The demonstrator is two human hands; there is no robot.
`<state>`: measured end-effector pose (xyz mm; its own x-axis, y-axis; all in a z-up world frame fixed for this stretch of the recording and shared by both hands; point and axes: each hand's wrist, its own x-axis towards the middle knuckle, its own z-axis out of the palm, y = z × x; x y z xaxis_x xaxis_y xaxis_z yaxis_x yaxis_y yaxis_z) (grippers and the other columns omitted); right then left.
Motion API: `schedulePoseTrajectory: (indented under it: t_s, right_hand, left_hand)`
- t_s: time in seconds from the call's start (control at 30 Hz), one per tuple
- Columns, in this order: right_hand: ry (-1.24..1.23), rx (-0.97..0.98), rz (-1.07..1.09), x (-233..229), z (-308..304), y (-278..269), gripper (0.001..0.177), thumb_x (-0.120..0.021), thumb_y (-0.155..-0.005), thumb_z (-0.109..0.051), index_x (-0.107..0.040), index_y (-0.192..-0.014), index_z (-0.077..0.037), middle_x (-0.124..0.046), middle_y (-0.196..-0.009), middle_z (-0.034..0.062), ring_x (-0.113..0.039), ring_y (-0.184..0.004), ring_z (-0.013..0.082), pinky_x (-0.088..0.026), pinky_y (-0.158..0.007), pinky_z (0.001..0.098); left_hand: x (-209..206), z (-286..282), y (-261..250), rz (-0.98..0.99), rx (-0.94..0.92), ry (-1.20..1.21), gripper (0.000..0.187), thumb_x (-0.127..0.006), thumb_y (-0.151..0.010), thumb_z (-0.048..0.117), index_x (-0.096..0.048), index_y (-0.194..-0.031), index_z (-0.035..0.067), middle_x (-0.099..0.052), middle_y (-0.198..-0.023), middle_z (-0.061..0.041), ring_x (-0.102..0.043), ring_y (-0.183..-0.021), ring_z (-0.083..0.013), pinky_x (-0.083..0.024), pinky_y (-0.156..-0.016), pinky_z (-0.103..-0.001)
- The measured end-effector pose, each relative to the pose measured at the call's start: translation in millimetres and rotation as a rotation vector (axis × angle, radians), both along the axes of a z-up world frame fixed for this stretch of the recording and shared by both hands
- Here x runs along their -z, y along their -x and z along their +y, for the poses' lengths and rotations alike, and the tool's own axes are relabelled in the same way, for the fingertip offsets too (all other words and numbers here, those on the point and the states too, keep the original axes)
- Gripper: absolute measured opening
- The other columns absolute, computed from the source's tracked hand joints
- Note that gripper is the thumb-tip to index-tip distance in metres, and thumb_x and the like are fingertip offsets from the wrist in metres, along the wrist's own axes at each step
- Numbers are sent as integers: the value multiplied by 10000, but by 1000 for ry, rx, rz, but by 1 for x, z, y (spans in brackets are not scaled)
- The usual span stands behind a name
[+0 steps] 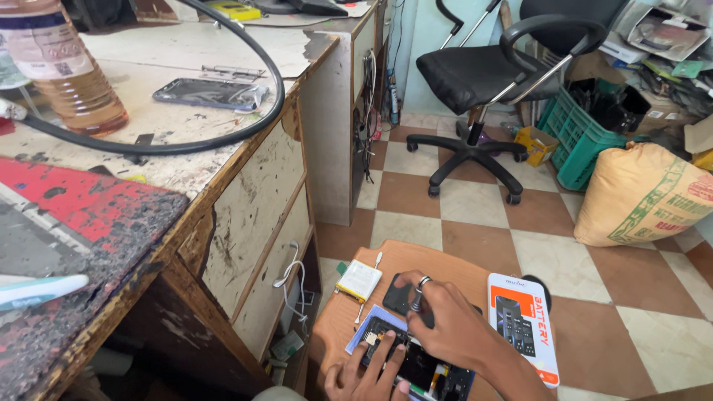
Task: The person uses a screwdriver to remove screws from a disassembled smartphone placed on a small table. They manipulate the internal components and continue unscrewing parts throughout the clip.
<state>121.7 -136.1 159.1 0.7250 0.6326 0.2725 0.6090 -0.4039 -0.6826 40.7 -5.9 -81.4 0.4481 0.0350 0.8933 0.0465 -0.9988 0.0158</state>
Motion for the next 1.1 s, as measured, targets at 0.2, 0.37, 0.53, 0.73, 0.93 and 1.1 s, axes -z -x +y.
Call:
schedulePoseTrajectory:
  t_s: [0.2, 0.37, 0.53, 0.73, 0.93, 1.1]
  right_hand:
    - [141, 138, 91, -8, 5, 2, 464, -752, -756, -186, -643, -1202, -117, -695, -622, 122, -694, -586, 251, -508, -588, 404]
    - [343, 250, 157, -8, 7, 5, 271, -711, -854, -260, -699, -1093, -134, -647, -603, 159, -644, -566, 305, -484, -610, 435]
    - [152, 149, 80, -13, 4, 11, 397, -687, -818, -177, -635, -1208, -120, -681, -708, 153, -687, -634, 307, -513, -636, 440]
    - [212, 169, 47, -5, 9, 6, 291, -667, -858, -216, -640, -1124, -101, -696, -706, 176, -708, -671, 350, -523, -671, 460]
    - [175, 215, -12, 3, 11, 7, 248, -702, -848, -223, -672, -1064, -105, -671, -624, 179, -700, -634, 360, -519, -627, 469]
    - [36, 100, -34, 1, 7, 9, 279, -642, -808, -131, -648, -1081, -76, -649, -622, 146, -679, -584, 332, -512, -594, 460]
  left_hand:
    - [1, 1, 5, 35, 8, 1, 459, -384, -997, 561, -715, -1249, 367, -597, -1441, 179, -507, -1216, -141, -301, -989, -411]
    - [-1, 1, 7, 73, 9, -19, 481, -388, -1003, 558, -712, -1291, 351, -595, -1457, 159, -503, -1229, -141, -298, -989, -392]
    - [-10, -1, 14, 131, 29, 18, 478, -384, -986, 520, -708, -1279, 327, -596, -1459, 138, -507, -1243, -140, -297, -987, -405]
    - [-15, 0, 17, 184, 40, 31, 481, -385, -985, 519, -710, -1279, 321, -588, -1465, 122, -511, -1248, -134, -291, -977, -409]
    - [-13, 1, 13, 122, 26, 4, 476, -393, -996, 542, -710, -1278, 326, -595, -1457, 135, -518, -1230, -135, -314, -938, -405]
    - [-17, 0, 19, 213, 65, 40, 488, -413, -954, 539, -711, -1264, 308, -568, -1475, 105, -524, -1250, -144, -304, -907, -442]
